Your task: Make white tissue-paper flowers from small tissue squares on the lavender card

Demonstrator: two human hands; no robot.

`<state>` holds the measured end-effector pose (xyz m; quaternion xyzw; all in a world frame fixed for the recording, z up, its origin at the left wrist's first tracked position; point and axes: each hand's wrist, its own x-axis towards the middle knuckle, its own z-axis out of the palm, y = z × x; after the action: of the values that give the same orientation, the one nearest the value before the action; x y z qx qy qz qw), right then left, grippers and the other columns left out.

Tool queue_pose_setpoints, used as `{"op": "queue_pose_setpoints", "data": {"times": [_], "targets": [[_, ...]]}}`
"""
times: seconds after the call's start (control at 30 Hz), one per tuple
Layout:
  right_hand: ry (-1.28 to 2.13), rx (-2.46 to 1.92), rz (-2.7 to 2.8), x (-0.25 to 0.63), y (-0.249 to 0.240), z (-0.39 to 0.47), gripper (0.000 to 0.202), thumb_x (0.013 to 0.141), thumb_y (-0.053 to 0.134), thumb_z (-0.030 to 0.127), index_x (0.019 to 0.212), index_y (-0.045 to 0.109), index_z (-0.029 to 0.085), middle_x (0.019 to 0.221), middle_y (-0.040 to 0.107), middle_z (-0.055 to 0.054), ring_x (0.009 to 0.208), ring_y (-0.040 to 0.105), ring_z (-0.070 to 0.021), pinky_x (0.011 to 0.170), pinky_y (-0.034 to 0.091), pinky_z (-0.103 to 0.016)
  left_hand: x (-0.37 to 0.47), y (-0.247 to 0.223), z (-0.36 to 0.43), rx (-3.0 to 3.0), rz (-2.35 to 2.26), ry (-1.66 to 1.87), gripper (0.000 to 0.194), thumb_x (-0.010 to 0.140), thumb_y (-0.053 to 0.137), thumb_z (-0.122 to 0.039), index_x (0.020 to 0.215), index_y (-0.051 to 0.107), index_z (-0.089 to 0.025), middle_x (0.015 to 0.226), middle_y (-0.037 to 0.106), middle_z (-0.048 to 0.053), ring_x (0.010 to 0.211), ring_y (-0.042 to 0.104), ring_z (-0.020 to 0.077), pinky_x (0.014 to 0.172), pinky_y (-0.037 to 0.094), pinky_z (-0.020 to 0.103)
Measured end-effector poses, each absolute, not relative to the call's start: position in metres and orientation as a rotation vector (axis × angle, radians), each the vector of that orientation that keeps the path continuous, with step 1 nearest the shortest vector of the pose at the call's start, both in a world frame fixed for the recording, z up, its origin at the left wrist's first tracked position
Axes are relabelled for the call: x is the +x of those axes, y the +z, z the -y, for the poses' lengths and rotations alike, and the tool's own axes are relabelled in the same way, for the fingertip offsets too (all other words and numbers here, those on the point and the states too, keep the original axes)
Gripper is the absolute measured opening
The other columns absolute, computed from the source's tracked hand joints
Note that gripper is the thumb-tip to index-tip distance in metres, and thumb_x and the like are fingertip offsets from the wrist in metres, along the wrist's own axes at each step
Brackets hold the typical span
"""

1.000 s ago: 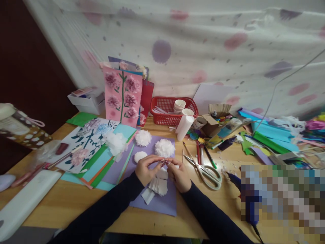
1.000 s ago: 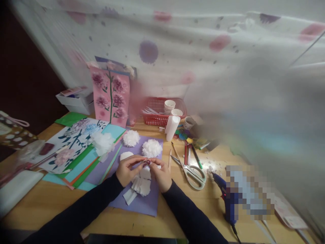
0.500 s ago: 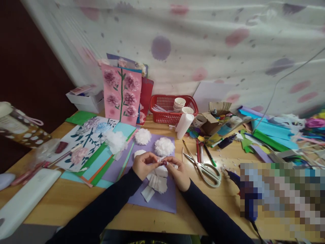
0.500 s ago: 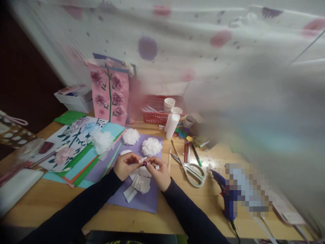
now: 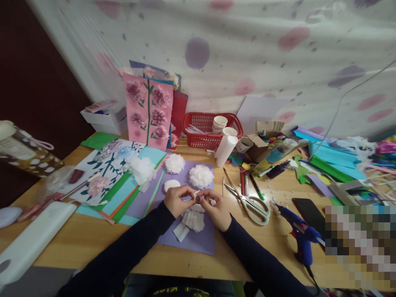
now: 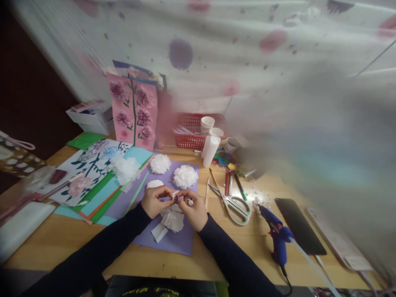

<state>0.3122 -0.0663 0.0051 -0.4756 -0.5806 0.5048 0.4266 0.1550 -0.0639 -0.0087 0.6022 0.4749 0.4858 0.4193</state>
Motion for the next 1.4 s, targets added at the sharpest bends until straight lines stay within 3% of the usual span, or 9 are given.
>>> {"op": "queue_pose_setpoints", "data": {"times": [0.2, 0.33, 0.63, 1.0, 1.2, 1.4], "targets": [[1.296, -1.206, 1.343, 0.315, 0.005, 0.062, 0.027, 0.069, 0.067, 0.043, 0.073, 0.066, 0.016, 0.057, 0.051, 0.001, 0.053, 0.041, -0.0126, 0.053, 0.033, -0.025, 0.157, -0.002, 0.066, 1.421, -1.118, 1.164, 0.018, 0.062, 0.072, -0.021, 0.074, 0.06, -0.016, 0.069, 0.069, 0.002, 0.066, 0.067, 0.0161, 0.064, 0.053, 0.023], [1.311, -1.202, 1.298, 0.316, 0.006, 0.061, 0.028, 0.067, 0.07, 0.042, 0.072, 0.067, 0.016, 0.06, 0.054, 0.0, 0.053, 0.041, -0.0119, 0.051, 0.032, -0.024, 0.156, 0.002, 0.065, 1.345, -1.073, 1.157, 0.015, 0.066, 0.068, -0.026, 0.074, 0.06, -0.015, 0.071, 0.069, 0.004, 0.066, 0.066, 0.0158, 0.064, 0.052, 0.024], [1.391, -1.193, 1.153, 0.315, 0.007, 0.063, 0.029, 0.066, 0.072, 0.043, 0.072, 0.065, 0.016, 0.045, 0.038, 0.008, 0.041, 0.024, -0.0065, 0.041, 0.02, -0.021, 0.156, 0.0, 0.059, 1.166, -1.106, 1.238, 0.017, 0.061, 0.07, -0.027, 0.068, 0.061, -0.014, 0.064, 0.067, 0.002, 0.06, 0.062, 0.0142, 0.06, 0.048, 0.024], [1.502, -1.136, 0.877, 0.314, -0.002, 0.057, 0.032, 0.064, 0.07, 0.044, 0.075, 0.054, 0.019, 0.04, 0.024, 0.014, 0.034, 0.015, -0.0038, 0.033, 0.01, -0.017, 0.15, -0.002, 0.052, 0.892, -1.214, 1.456, 0.026, 0.058, 0.074, -0.031, 0.069, 0.057, -0.015, 0.052, 0.06, -0.004, 0.048, 0.057, 0.0095, 0.051, 0.045, 0.019], [1.455, -1.123, 0.824, 0.315, -0.002, 0.055, 0.031, 0.067, 0.066, 0.044, 0.079, 0.051, 0.02, 0.043, 0.022, 0.014, 0.036, 0.015, -0.0045, 0.034, 0.013, -0.016, 0.146, -0.009, 0.046, 0.715, -1.249, 1.575, 0.033, 0.059, 0.074, -0.037, 0.073, 0.052, -0.016, 0.059, 0.064, -0.004, 0.051, 0.061, 0.0097, 0.055, 0.05, 0.021], [1.435, -1.137, 1.01, 0.313, -0.003, 0.062, 0.033, 0.068, 0.071, 0.045, 0.078, 0.059, 0.016, 0.041, 0.032, 0.011, 0.035, 0.02, -0.0041, 0.035, 0.012, -0.019, 0.156, -0.001, 0.055, 0.736, -1.144, 1.522, 0.039, 0.057, 0.08, -0.031, 0.083, 0.055, -0.016, 0.06, 0.068, -0.001, 0.058, 0.065, 0.0116, 0.06, 0.049, 0.019]]}}
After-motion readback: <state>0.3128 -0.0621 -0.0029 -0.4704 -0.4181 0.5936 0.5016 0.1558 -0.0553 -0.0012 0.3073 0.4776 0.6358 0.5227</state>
